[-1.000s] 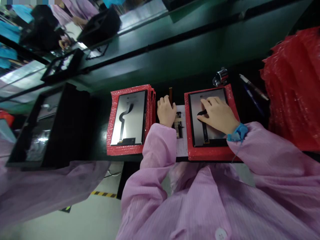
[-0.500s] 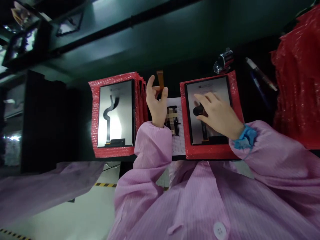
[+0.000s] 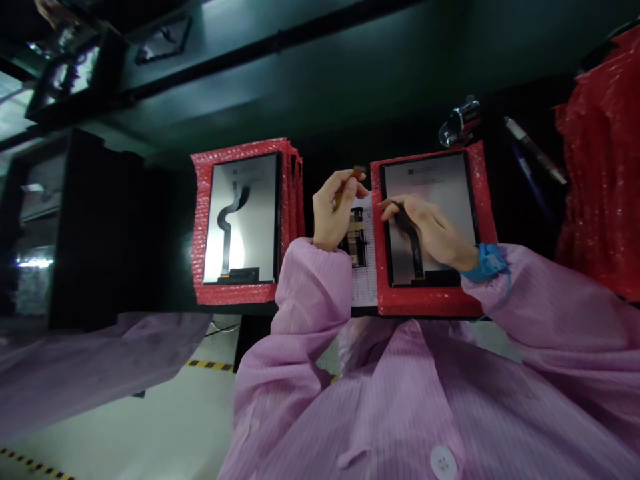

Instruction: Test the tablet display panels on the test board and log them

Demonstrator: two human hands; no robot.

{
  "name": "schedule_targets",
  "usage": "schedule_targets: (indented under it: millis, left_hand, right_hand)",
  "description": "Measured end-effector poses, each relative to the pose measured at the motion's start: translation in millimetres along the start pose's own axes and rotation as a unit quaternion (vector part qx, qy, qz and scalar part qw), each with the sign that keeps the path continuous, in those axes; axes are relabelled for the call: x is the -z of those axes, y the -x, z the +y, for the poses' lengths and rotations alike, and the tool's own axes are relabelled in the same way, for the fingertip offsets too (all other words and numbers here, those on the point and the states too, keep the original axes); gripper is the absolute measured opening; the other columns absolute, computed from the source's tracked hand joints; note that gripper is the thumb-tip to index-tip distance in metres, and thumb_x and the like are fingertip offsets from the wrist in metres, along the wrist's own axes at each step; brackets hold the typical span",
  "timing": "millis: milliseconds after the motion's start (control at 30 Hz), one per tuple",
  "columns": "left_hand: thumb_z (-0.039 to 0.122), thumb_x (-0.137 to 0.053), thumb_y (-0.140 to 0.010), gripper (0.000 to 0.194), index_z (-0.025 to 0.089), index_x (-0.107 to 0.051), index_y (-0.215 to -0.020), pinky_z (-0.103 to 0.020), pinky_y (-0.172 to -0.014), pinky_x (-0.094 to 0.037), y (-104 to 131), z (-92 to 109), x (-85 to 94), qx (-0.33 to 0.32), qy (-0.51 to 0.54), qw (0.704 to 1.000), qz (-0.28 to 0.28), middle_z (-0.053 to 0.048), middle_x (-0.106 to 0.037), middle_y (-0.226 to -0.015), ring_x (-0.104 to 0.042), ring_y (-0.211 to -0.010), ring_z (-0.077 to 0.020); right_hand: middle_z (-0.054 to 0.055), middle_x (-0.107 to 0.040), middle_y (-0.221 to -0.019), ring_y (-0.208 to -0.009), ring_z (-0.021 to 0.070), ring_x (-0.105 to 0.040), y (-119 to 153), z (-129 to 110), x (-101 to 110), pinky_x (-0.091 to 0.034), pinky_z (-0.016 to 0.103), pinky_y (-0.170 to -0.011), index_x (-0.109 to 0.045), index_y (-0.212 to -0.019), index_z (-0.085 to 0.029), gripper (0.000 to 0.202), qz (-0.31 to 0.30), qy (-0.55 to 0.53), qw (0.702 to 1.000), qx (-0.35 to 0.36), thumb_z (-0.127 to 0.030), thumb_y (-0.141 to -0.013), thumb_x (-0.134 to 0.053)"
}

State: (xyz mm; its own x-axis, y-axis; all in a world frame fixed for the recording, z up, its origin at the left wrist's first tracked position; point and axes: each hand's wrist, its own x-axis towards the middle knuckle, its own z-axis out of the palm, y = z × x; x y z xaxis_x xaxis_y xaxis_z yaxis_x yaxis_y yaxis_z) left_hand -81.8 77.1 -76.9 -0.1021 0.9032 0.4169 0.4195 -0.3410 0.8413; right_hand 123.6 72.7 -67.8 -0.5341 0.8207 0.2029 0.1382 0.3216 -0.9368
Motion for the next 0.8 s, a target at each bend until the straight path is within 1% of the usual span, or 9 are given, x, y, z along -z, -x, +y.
schedule_targets:
  millis: [33, 100, 167, 233, 300, 400, 567, 667, 800]
  left_hand:
    - [0.058, -0.048, -0.102, 0.041, 0.023, -0.068, -0.093, -0.031, -0.076, -0.052, 0, 1, 0.9, -0.008, -0.004, 1.000, -0.013, -0.002, -0.072, -0.082, -0.068, -0.077, -0.0149]
    - [0.053, -0.048, -0.103, 0.041, 0.022, -0.066, -0.084, -0.033, -0.082, -0.051, 0, 2, 3.4, -0.030, -0.026, 0.998, -0.053, -0.002, -0.073, -0.082, -0.067, -0.079, -0.0157]
    - [0.044, -0.049, -0.103, 0.035, 0.022, -0.068, -0.082, -0.036, -0.089, -0.048, 0, 3, 5.7, -0.048, -0.074, 0.989, -0.115, 0.000, -0.073, -0.081, -0.066, -0.079, -0.0156]
    - [0.033, -0.052, -0.100, 0.026, 0.022, -0.071, -0.086, -0.038, -0.093, -0.045, -1, 4, 6.9, -0.057, -0.126, 0.975, -0.172, 0.002, -0.073, -0.077, -0.065, -0.075, -0.0151]
    - [0.026, -0.054, -0.096, 0.020, 0.023, -0.073, -0.091, -0.040, -0.092, -0.042, 0, 4, 6.9, -0.064, -0.160, 0.964, -0.204, 0.003, -0.072, -0.074, -0.063, -0.072, -0.0153]
    - [0.023, -0.054, -0.092, 0.017, 0.023, -0.071, -0.089, -0.042, -0.094, -0.040, 0, 6, 6.2, -0.072, -0.187, 0.954, -0.223, 0.003, -0.071, -0.073, -0.063, -0.074, -0.0168]
    - [0.022, -0.052, -0.090, 0.015, 0.022, -0.063, -0.080, -0.044, -0.099, -0.036, 1, 12, 7.5, -0.077, -0.194, 0.945, -0.251, 0.002, -0.069, -0.077, -0.063, -0.082, -0.0187]
    - [0.022, -0.051, -0.090, 0.015, 0.022, -0.060, -0.077, -0.046, -0.100, -0.034, 0, 14, 8.5, -0.072, -0.202, 0.939, -0.270, 0.002, -0.068, -0.078, -0.063, -0.086, -0.0198]
    - [0.024, -0.051, -0.091, 0.016, 0.022, -0.058, -0.077, -0.047, -0.102, -0.032, 0, 15, 9.0, -0.073, -0.205, 0.936, -0.277, 0.002, -0.067, -0.078, -0.062, -0.086, -0.0202]
  right_hand:
    - [0.008, -0.068, -0.100, -0.102, 0.0229, -0.062, -2, 1, 2, -0.045, 0.044, -0.101, -0.063, -0.085, -0.021, 0.049, -0.014, 0.019, 1.000, 0.010, -0.049, -0.107, -0.030]
    - [0.007, -0.067, -0.095, -0.096, 0.0222, -0.060, -6, 2, 6, -0.043, 0.042, -0.096, -0.056, -0.075, -0.020, 0.038, -0.056, 0.066, 0.996, 0.030, -0.042, -0.103, -0.043]
    - [0.007, -0.066, -0.094, -0.092, 0.0212, -0.058, -10, 4, 10, -0.043, 0.040, -0.091, -0.052, -0.076, -0.020, 0.028, -0.090, 0.104, 0.989, 0.052, -0.037, -0.099, -0.050]
    - [0.006, -0.064, -0.089, -0.087, 0.0203, -0.055, -13, 7, 12, -0.043, 0.038, -0.087, -0.049, -0.077, -0.021, 0.024, -0.104, 0.128, 0.983, 0.084, -0.033, -0.097, -0.050]
    - [0.005, -0.060, -0.082, -0.083, 0.0198, -0.052, -14, 9, 13, -0.042, 0.038, -0.084, -0.048, -0.076, -0.021, 0.022, -0.110, 0.151, 0.975, 0.119, -0.031, -0.097, -0.048]
    - [0.004, -0.058, -0.080, -0.081, 0.0198, -0.051, -13, 11, 13, -0.042, 0.037, -0.081, -0.048, -0.075, -0.022, 0.020, -0.100, 0.177, 0.969, 0.139, -0.027, -0.095, -0.048]
    - [0.006, -0.063, -0.087, -0.084, 0.0205, -0.054, -11, 11, 13, -0.043, 0.037, -0.081, -0.049, -0.076, -0.021, 0.016, -0.060, 0.174, 0.977, 0.110, -0.024, -0.092, -0.049]
    - [0.006, -0.063, -0.086, -0.083, 0.0204, -0.054, -13, 11, 12, -0.042, 0.038, -0.081, -0.049, -0.076, -0.021, 0.018, -0.052, 0.177, 0.977, 0.103, -0.027, -0.094, -0.049]
    - [0.005, -0.062, -0.085, -0.082, 0.0203, -0.053, -14, 11, 10, -0.042, 0.038, -0.083, -0.051, -0.079, -0.021, 0.019, -0.056, 0.185, 0.978, 0.083, -0.028, -0.096, -0.048]
